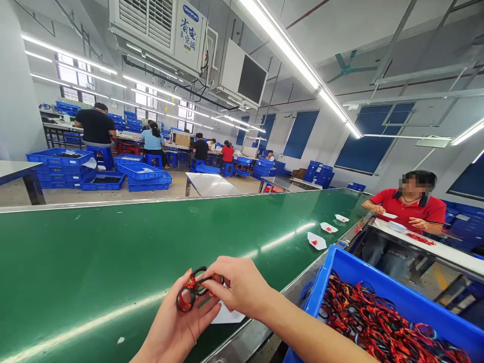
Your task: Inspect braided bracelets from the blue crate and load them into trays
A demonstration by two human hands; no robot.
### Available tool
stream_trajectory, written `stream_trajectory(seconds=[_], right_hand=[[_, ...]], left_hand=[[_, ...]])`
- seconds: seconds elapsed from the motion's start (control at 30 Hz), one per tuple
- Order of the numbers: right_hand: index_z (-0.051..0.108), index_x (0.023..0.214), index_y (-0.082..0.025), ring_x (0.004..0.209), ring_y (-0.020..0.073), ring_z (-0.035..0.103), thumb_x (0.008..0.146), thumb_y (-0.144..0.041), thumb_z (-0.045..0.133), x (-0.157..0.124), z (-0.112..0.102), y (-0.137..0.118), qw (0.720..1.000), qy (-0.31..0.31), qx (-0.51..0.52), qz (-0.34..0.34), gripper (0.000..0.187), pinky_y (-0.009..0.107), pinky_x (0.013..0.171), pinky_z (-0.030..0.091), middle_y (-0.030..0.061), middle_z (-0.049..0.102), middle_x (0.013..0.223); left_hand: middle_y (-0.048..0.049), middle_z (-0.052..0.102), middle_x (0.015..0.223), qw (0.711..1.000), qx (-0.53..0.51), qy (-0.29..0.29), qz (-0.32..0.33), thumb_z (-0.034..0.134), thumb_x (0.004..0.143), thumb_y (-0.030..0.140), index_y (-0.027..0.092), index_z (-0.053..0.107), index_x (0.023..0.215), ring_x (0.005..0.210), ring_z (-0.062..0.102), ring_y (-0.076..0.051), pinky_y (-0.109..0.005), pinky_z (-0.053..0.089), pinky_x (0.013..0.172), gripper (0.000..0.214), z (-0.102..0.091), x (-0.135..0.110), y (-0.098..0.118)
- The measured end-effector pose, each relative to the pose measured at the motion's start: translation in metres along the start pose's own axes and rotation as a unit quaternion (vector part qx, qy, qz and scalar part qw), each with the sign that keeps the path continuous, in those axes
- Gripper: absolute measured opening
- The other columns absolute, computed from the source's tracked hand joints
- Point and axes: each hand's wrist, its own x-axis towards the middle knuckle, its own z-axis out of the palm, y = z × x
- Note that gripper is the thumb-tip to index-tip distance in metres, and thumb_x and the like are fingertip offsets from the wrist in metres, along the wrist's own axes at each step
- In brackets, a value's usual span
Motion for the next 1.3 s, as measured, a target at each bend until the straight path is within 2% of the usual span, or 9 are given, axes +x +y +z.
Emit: stream_trajectory(seconds=[0.07, 0.13, 0.2, 0.3, 0.37, 0.47, 0.6, 0.87, 1.3], right_hand=[[0.062, 0.078, -0.021, 0.057, 0.0071, 0.047, 0.083, -0.026, 0.054, 0.002, 0.000, 0.002, 0.998, 0.014, 0.044, 0.032, 0.010, 0.019, 0.054, 0.033, -0.0039, 0.056, 0.067], [0.056, 0.073, -0.018, 0.050, 0.0058, 0.041, 0.084, -0.028, 0.051, 0.005, -0.001, 0.006, 0.981, 0.013, 0.162, 0.105, 0.016, 0.018, 0.048, 0.030, -0.0039, 0.052, 0.063], [0.049, 0.071, -0.018, 0.043, 0.0040, 0.031, 0.085, -0.034, 0.048, 0.007, -0.004, 0.012, 0.925, -0.015, 0.328, 0.189, 0.021, 0.017, 0.040, 0.022, -0.0048, 0.047, 0.061], [0.044, 0.073, -0.018, 0.040, 0.0015, 0.019, 0.083, -0.036, 0.053, 0.009, -0.009, 0.022, 0.813, -0.069, 0.511, 0.270, 0.023, 0.016, 0.036, 0.010, -0.0055, 0.043, 0.064], [0.046, 0.075, -0.016, 0.041, 0.0007, 0.018, 0.080, -0.033, 0.057, 0.009, -0.012, 0.026, 0.773, -0.082, 0.561, 0.286, 0.021, 0.015, 0.036, 0.008, -0.0052, 0.042, 0.065], [0.049, 0.076, -0.015, 0.041, 0.0001, 0.018, 0.080, -0.032, 0.059, 0.009, -0.014, 0.029, 0.744, -0.083, 0.591, 0.301, 0.021, 0.014, 0.036, 0.009, -0.0053, 0.041, 0.064], [0.050, 0.076, -0.014, 0.041, 0.0000, 0.020, 0.079, -0.033, 0.060, 0.011, -0.013, 0.026, 0.738, -0.082, 0.593, 0.310, 0.021, 0.013, 0.036, 0.010, -0.0050, 0.041, 0.065], [0.048, 0.075, -0.016, 0.043, 0.0005, 0.023, 0.077, -0.032, 0.060, 0.009, -0.012, 0.022, 0.781, -0.076, 0.539, 0.306, 0.020, 0.015, 0.038, 0.010, -0.0040, 0.042, 0.067], [0.048, 0.076, -0.017, 0.043, 0.0009, 0.025, 0.076, -0.038, 0.061, 0.009, -0.007, 0.027, 0.800, -0.084, 0.515, 0.296, 0.025, 0.016, 0.039, 0.011, -0.0046, 0.044, 0.067]], left_hand=[[-0.0190, 0.068, 0.098, 1.000, -0.012, 0.018, 0.004, 0.063, 0.078, 0.024, 0.010, 0.060, 0.097, 0.091, 0.066, -0.032, -0.043, 0.056, 0.074, 0.023, 0.000, 0.001, 0.001], [-0.0218, 0.066, 0.104, 0.999, -0.027, 0.030, 0.000, 0.063, 0.078, 0.025, 0.009, 0.059, 0.098, 0.098, 0.063, -0.035, -0.042, 0.056, 0.076, 0.026, 0.002, 0.001, 0.004], [-0.0245, 0.063, 0.110, 0.999, -0.032, 0.035, -0.005, 0.064, 0.078, 0.026, 0.008, 0.059, 0.098, 0.102, 0.060, -0.037, -0.042, 0.056, 0.077, 0.028, 0.003, 0.000, 0.006], [-0.0247, 0.062, 0.112, 0.999, -0.026, 0.042, 0.003, 0.063, 0.078, 0.027, 0.008, 0.059, 0.100, 0.104, 0.058, -0.039, -0.041, 0.057, 0.074, 0.030, 0.005, -0.003, 0.008], [-0.0236, 0.063, 0.110, 0.999, -0.018, 0.044, 0.013, 0.063, 0.078, 0.028, 0.009, 0.059, 0.102, 0.104, 0.058, -0.040, -0.041, 0.057, 0.072, 0.031, 0.006, -0.005, 0.008], [-0.0228, 0.065, 0.108, 0.999, -0.004, 0.035, 0.018, 0.063, 0.079, 0.029, 0.008, 0.060, 0.103, 0.103, 0.059, -0.040, -0.040, 0.058, 0.070, 0.032, 0.008, -0.007, 0.008], [-0.0237, 0.065, 0.108, 0.999, 0.006, 0.040, 0.003, 0.059, 0.082, 0.030, 0.008, 0.059, 0.104, 0.103, 0.060, -0.039, -0.037, 0.058, 0.067, 0.032, 0.012, -0.012, 0.010], [-0.0226, 0.066, 0.107, 0.998, 0.029, 0.049, 0.010, 0.054, 0.085, 0.029, 0.007, 0.059, 0.104, 0.099, 0.063, -0.035, -0.033, 0.057, 0.062, 0.030, 0.023, -0.023, 0.013], [-0.0197, 0.068, 0.102, 0.998, 0.030, 0.054, 0.010, 0.057, 0.083, 0.029, 0.008, 0.061, 0.103, 0.095, 0.065, -0.034, -0.032, 0.057, 0.060, 0.029, 0.023, -0.025, 0.012]])
